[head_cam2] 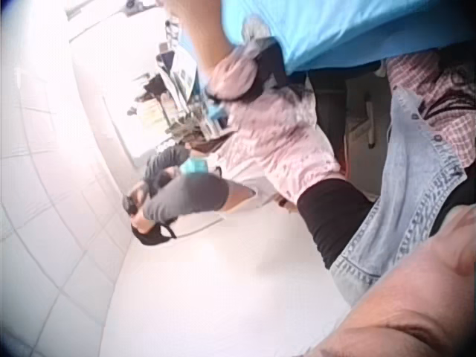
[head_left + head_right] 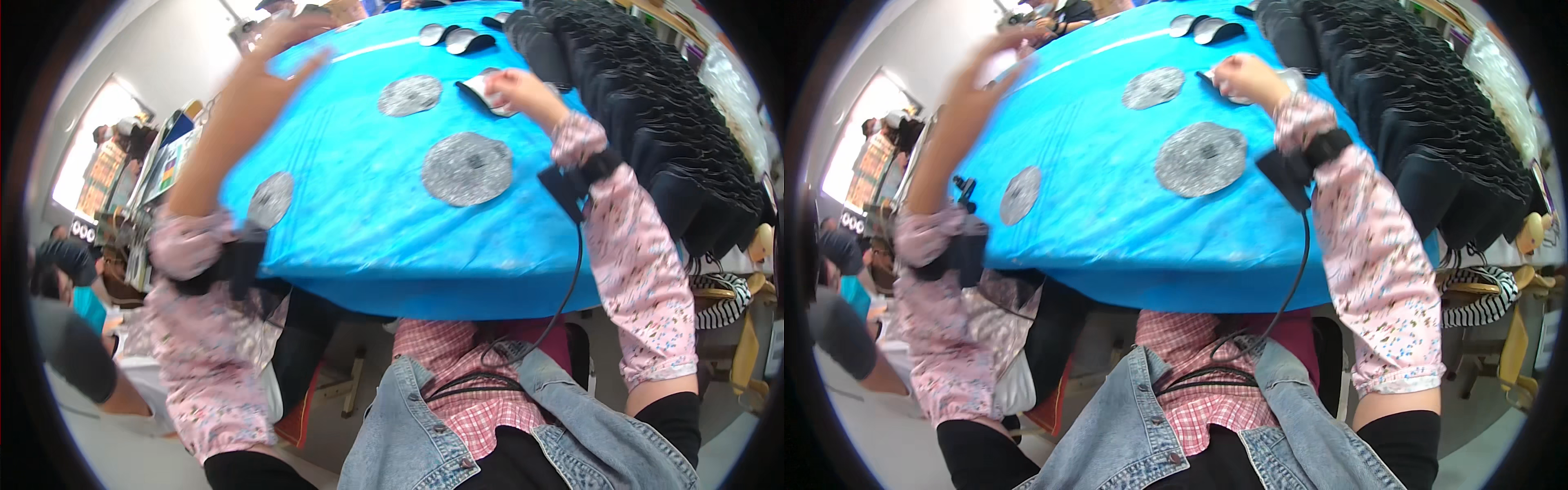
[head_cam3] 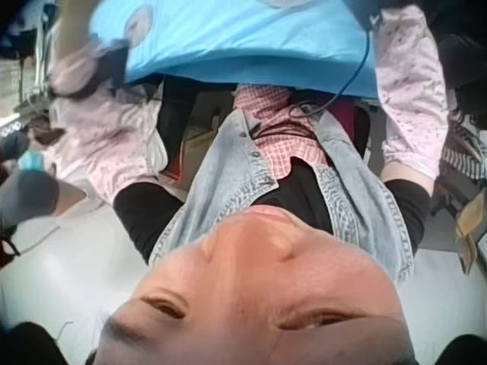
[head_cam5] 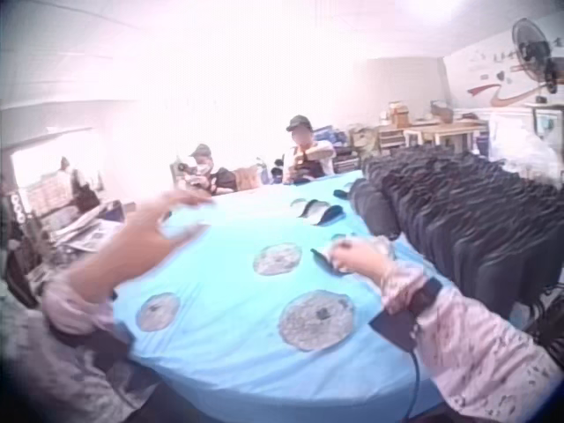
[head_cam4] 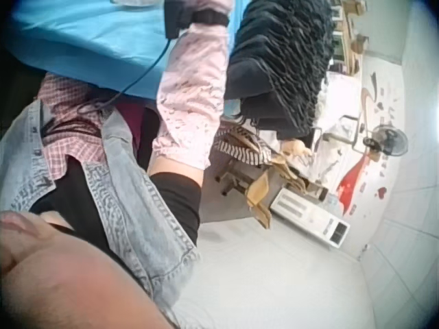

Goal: Applying lining or inserts into pre-cut shoe upper components.

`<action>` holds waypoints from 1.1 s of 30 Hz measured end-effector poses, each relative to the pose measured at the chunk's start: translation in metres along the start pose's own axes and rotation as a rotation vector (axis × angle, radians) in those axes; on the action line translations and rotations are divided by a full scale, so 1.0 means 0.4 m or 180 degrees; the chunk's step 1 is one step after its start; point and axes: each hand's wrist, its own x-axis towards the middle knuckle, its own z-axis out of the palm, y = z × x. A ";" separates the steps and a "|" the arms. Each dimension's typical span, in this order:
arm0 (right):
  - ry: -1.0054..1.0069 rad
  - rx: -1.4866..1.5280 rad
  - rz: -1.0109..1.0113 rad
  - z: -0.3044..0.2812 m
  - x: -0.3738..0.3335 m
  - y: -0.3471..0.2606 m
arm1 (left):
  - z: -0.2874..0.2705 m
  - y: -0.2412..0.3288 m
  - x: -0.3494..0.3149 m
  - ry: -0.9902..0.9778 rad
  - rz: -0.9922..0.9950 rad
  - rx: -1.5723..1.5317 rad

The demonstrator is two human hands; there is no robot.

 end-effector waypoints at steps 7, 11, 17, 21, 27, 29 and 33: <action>-0.0221 -0.3397 -0.0194 0.053 -0.169 -0.016 | 0.397 -0.016 0.006 -0.1626 -0.0319 -0.0609; -0.0312 -0.2113 -0.0354 0.047 -0.167 0.047 | 0.475 -0.016 0.013 -0.1627 -0.0625 -0.1456; 0.0025 0.0799 -0.0606 0.088 -0.142 -0.001 | 0.444 0.016 -0.001 -0.0789 -0.1331 -0.2938; 0.0223 0.0522 -0.1134 0.110 -0.167 -0.050 | 0.452 0.011 -0.047 -0.0414 -0.1224 -0.4242; 0.0300 0.0076 -0.0925 0.136 -0.200 -0.053 | 0.472 -0.003 -0.061 0.0017 -0.1694 -0.4861; 0.0310 0.0038 -0.0855 0.137 -0.196 -0.054 | 0.483 0.002 -0.062 0.0078 -0.1800 -0.4840; 0.0596 0.0009 -0.0942 0.131 -0.186 -0.036 | 0.485 0.004 -0.056 -0.0111 -0.1695 -0.4740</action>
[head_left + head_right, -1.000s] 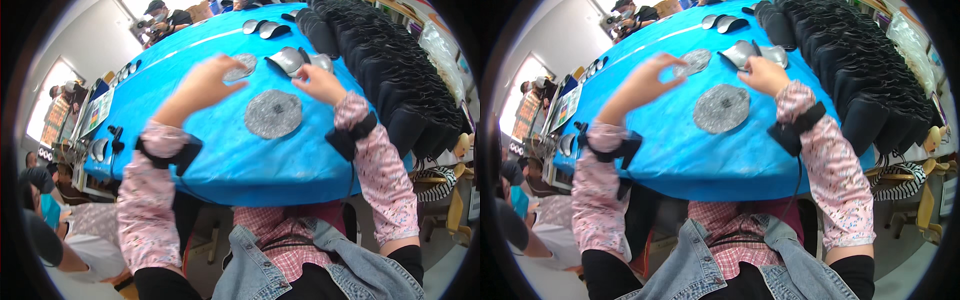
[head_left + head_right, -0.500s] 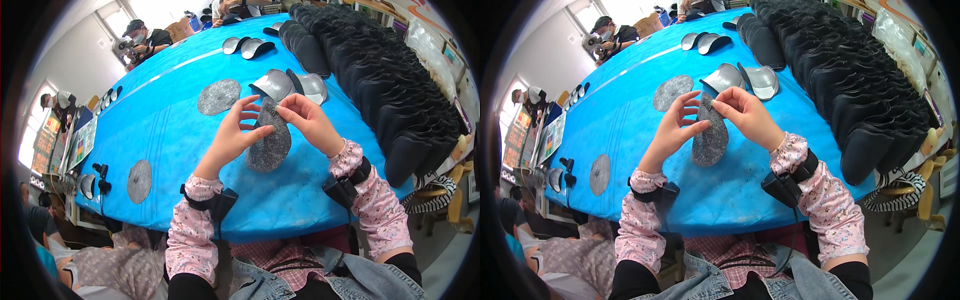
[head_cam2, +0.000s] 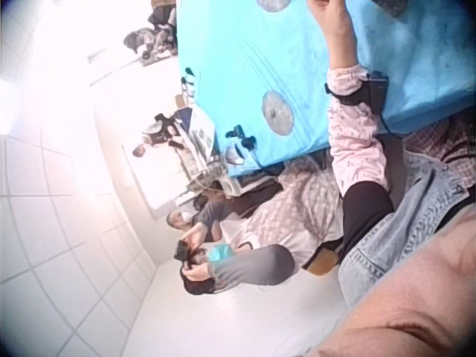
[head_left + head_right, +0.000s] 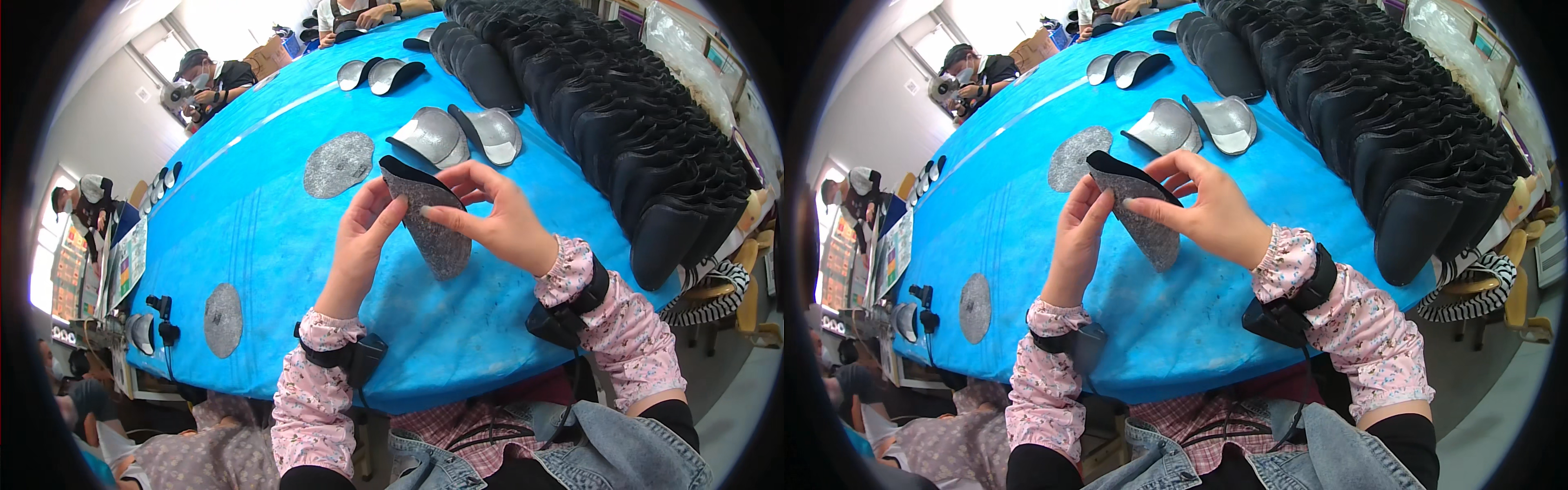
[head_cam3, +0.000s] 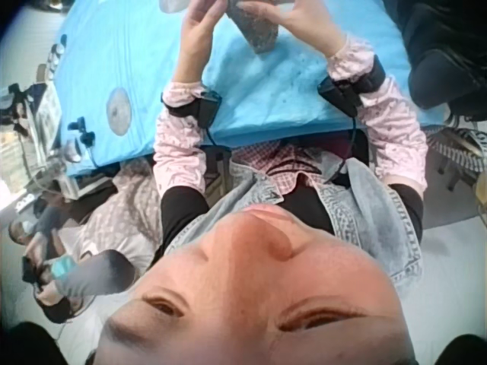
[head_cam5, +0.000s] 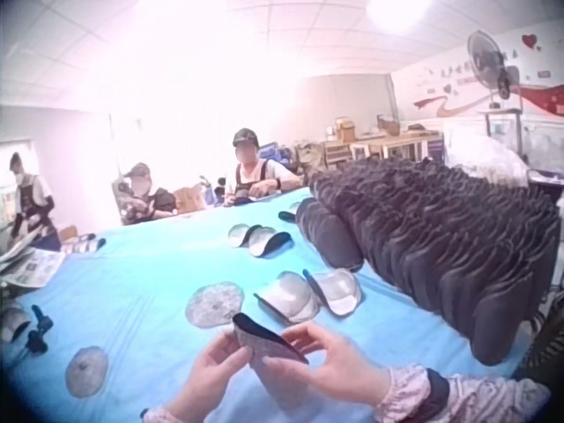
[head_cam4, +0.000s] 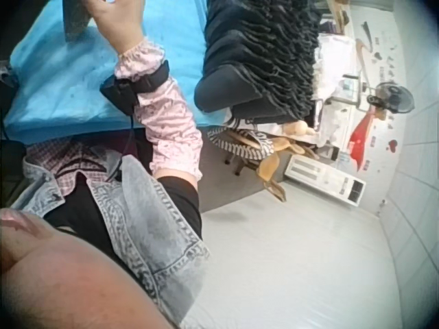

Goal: Applying lining or inserts into pre-cut shoe upper components.

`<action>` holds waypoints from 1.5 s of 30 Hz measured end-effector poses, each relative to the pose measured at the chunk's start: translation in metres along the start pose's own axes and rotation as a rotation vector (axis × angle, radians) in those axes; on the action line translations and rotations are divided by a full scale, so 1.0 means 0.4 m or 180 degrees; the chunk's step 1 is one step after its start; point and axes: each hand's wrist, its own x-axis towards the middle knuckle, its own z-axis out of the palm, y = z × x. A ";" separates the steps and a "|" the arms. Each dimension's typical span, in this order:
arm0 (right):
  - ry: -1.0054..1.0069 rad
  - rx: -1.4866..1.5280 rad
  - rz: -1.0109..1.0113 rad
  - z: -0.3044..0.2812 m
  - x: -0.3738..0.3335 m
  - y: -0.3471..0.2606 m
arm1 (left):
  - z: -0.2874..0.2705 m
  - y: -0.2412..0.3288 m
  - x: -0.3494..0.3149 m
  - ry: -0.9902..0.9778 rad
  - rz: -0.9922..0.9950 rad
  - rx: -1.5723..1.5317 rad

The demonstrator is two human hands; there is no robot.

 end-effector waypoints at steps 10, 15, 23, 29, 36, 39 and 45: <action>0.1436 0.0895 -0.0228 -0.167 0.062 0.024 | -0.089 -0.064 0.122 0.0581 -0.0526 -0.0142; 0.1617 0.0916 -0.0204 -0.190 0.068 0.038 | -0.113 -0.046 0.288 -0.0918 0.0717 0.4000; 0.1564 0.1039 -0.0343 -0.191 0.071 0.027 | 0.004 -0.004 0.392 -0.2337 -0.0064 0.5280; 0.1354 0.1169 -0.0285 -0.173 0.072 0.033 | -0.024 0.078 0.217 -0.1086 0.0336 0.5731; -0.0414 0.2297 0.0204 -0.099 0.024 -0.057 | -0.053 0.222 -0.220 -0.0102 -0.0163 0.1119; -0.1689 0.2605 0.0823 0.009 -0.080 -0.142 | -0.049 0.192 -0.311 0.0206 -0.0429 -0.0048; -0.1222 0.3783 0.1484 0.187 -0.183 -0.176 | 0.031 0.145 -0.363 0.0654 -0.1121 -0.0824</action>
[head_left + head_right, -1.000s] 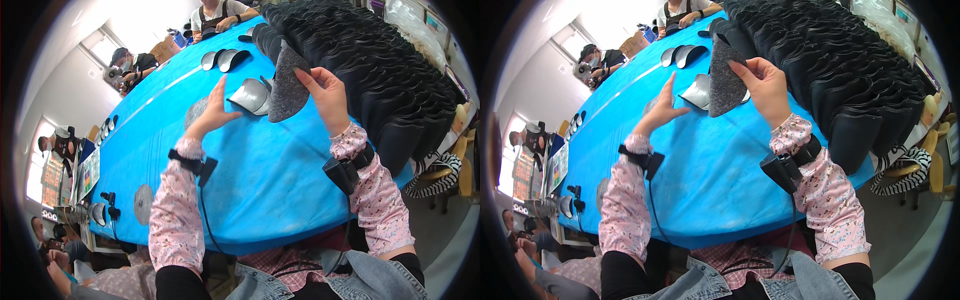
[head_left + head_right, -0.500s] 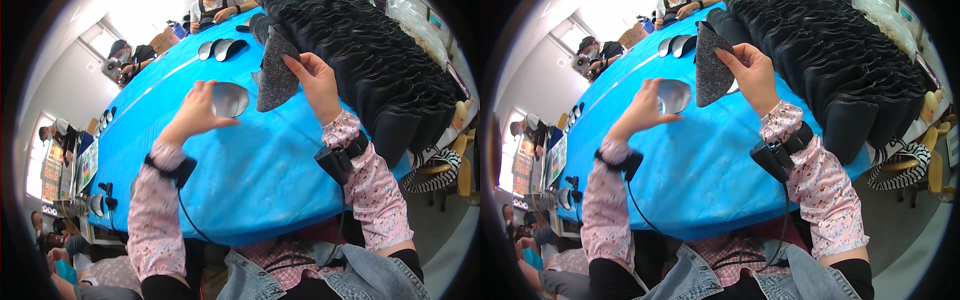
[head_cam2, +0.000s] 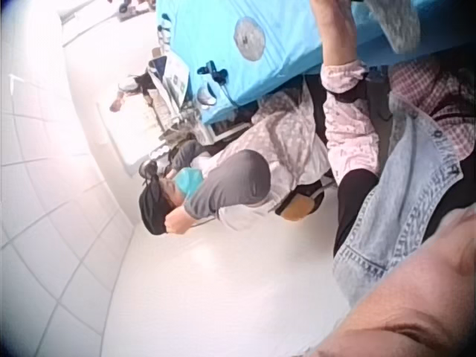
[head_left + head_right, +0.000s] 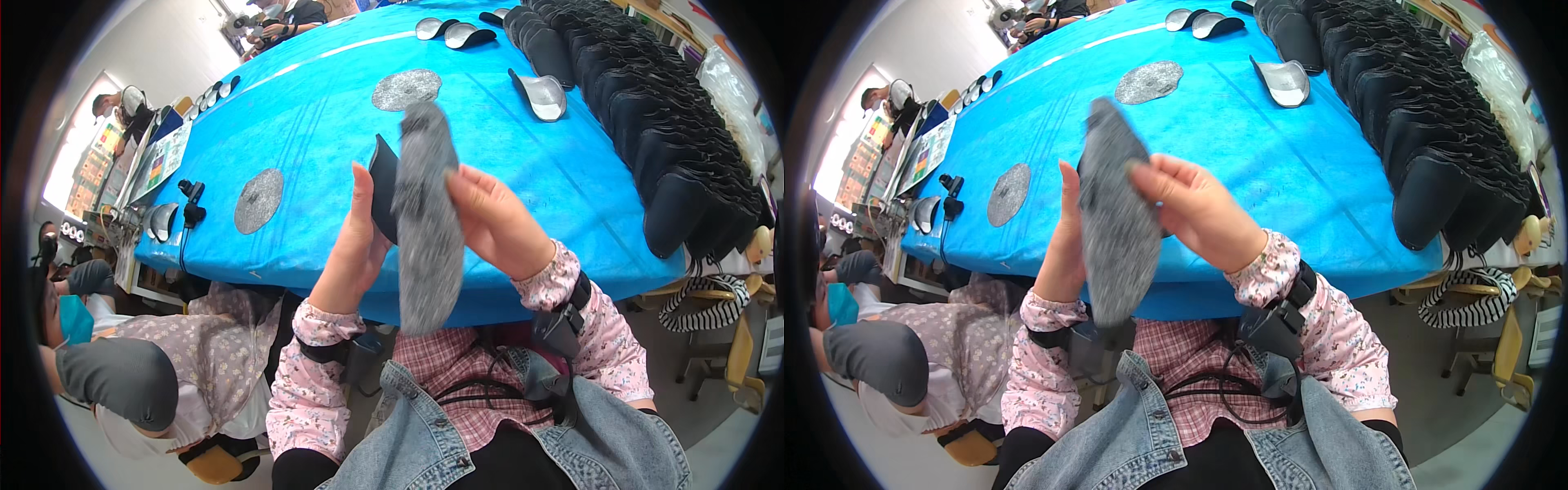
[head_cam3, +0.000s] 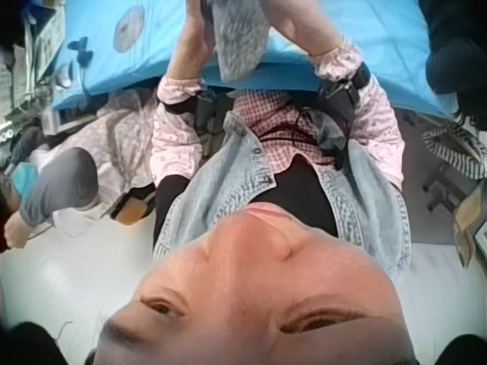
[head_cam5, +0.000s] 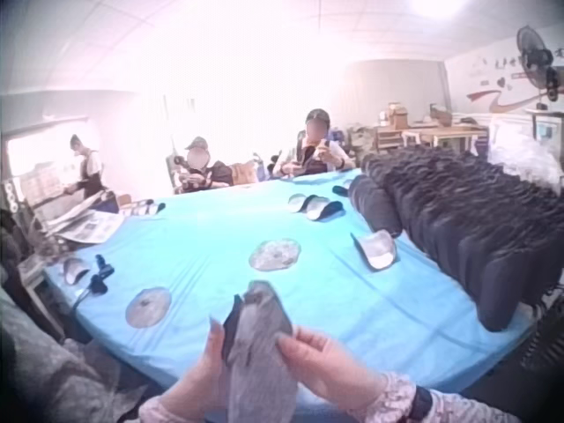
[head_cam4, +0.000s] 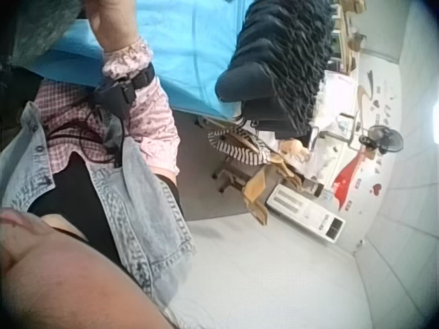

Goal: Applying lining or inserts into pre-cut shoe upper components.

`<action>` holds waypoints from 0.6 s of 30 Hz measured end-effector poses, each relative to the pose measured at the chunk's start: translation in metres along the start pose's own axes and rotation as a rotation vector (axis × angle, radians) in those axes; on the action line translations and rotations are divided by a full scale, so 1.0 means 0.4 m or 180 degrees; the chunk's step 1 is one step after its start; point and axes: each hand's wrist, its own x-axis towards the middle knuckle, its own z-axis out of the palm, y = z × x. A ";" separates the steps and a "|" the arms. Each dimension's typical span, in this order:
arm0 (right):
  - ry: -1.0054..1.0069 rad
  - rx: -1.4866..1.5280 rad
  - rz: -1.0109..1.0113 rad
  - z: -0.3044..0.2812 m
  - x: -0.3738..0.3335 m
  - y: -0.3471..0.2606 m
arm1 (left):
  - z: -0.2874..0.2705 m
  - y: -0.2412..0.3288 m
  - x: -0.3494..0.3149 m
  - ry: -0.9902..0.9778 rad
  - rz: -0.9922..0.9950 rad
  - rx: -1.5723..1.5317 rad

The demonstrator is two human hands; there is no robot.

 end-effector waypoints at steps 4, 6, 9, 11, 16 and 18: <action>0.0027 0.0214 -0.0404 -0.039 -0.016 -0.025 | 0.011 -0.019 -0.014 0.0093 0.0040 -0.0191; 0.0046 0.0426 -0.0505 -0.052 -0.028 -0.033 | 0.018 -0.018 -0.036 -0.0062 -0.0003 -0.0319; -0.0032 0.0859 -0.0789 -0.055 -0.049 -0.041 | 0.028 -0.031 -0.059 -0.0027 -0.0033 -0.0693; 0.0204 0.0391 -0.0915 -0.014 -0.063 0.004 | 0.033 -0.055 -0.074 0.0151 0.0128 -0.1436; 0.0572 0.0071 -0.0703 -0.012 -0.066 -0.021 | 0.056 -0.097 -0.078 -0.0962 0.0063 -0.3086; 0.0745 -0.0202 -0.0907 -0.007 -0.075 -0.063 | 0.042 -0.099 -0.082 -0.1112 -0.0080 -0.3367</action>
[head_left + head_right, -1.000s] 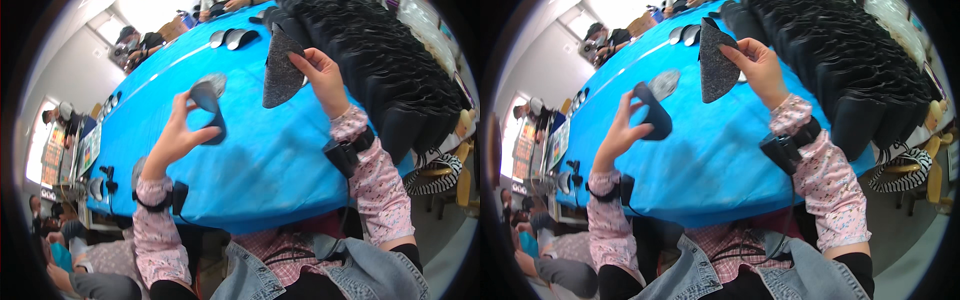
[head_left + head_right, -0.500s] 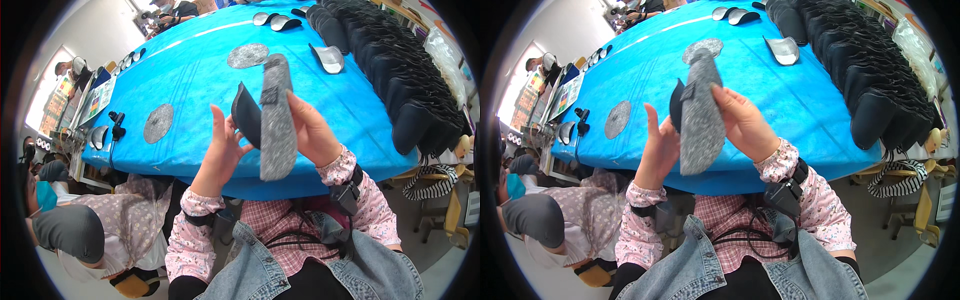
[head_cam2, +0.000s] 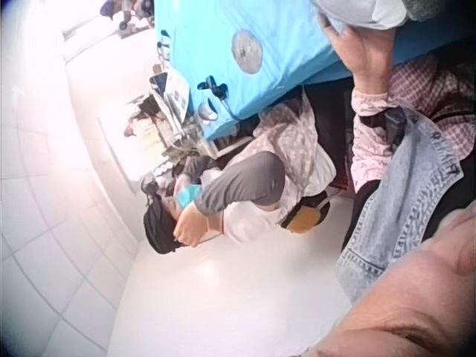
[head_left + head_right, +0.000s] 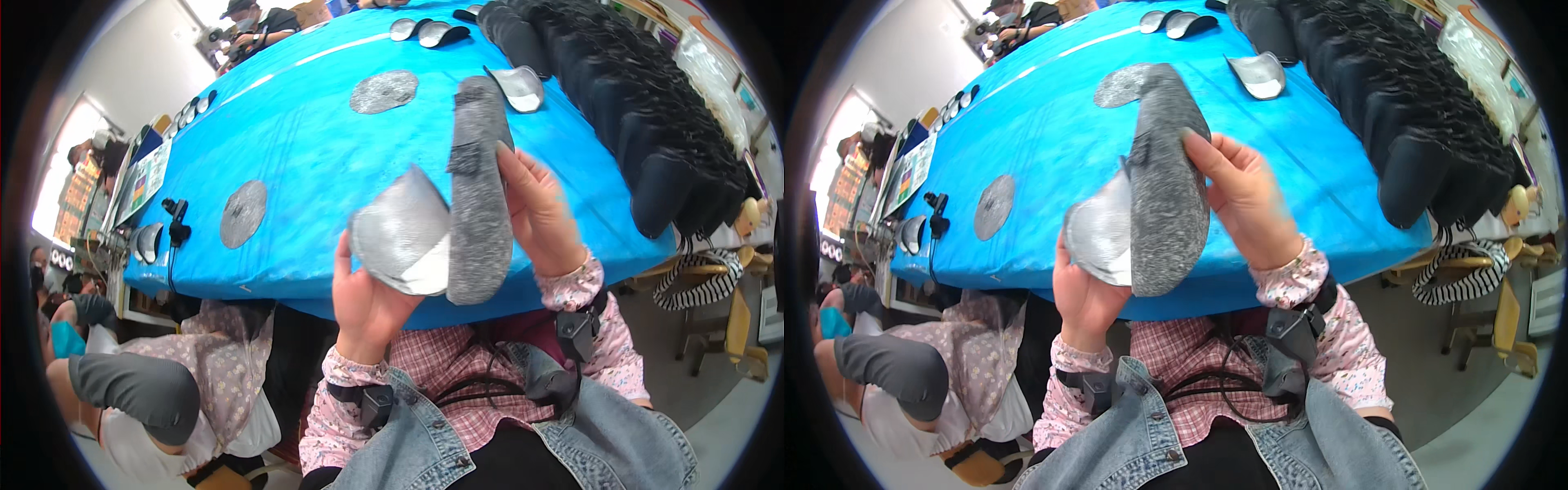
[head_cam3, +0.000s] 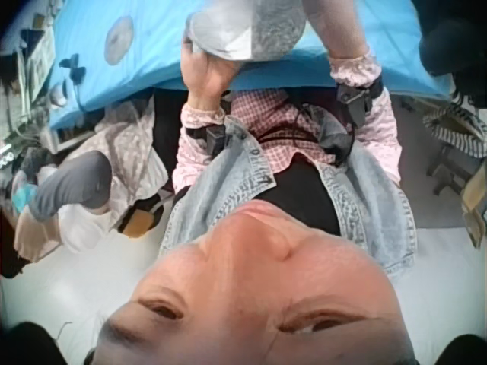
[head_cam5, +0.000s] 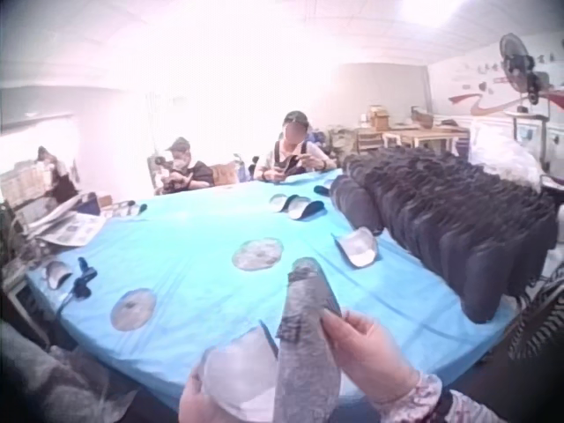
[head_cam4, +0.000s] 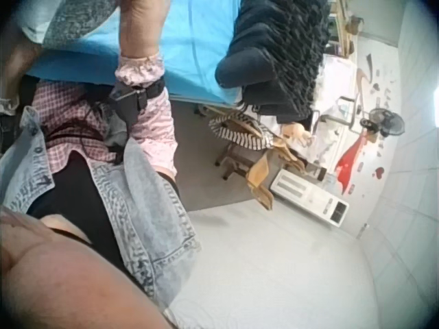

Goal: Applying lining or inserts into pre-cut shoe upper components.

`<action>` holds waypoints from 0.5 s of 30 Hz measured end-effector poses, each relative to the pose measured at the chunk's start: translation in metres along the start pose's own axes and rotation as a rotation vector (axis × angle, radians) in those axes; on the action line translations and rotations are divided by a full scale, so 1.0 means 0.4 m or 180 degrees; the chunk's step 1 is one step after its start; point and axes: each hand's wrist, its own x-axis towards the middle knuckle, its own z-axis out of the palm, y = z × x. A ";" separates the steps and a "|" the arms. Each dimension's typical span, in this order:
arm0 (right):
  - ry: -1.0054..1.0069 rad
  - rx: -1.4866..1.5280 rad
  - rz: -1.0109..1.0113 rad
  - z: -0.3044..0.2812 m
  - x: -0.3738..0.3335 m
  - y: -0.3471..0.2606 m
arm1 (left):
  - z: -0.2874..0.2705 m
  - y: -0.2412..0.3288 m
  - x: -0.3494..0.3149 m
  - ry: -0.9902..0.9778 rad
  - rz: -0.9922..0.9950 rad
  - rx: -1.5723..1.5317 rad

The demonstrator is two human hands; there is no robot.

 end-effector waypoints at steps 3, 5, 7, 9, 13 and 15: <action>0.0311 -0.2175 -0.0701 -0.005 -0.002 -0.056 | -0.010 0.023 -0.014 0.0485 0.0460 0.0574; 0.0270 -0.2743 -0.0989 0.011 -0.011 -0.065 | -0.017 0.031 -0.024 0.0560 0.0628 0.0711; 0.0176 -0.3437 -0.1498 0.021 -0.015 -0.058 | -0.020 0.033 -0.019 0.0570 0.0694 0.0835; 0.0147 -0.3152 -0.1386 0.032 -0.024 -0.054 | -0.024 0.040 -0.013 0.0711 0.1028 0.0913; -0.0098 -0.2352 -0.1024 0.052 -0.035 -0.035 | -0.051 0.056 -0.004 0.0050 0.0846 0.0889; -0.0206 -0.1448 -0.0349 0.069 -0.042 -0.025 | -0.043 0.054 -0.004 0.0163 0.0889 0.0666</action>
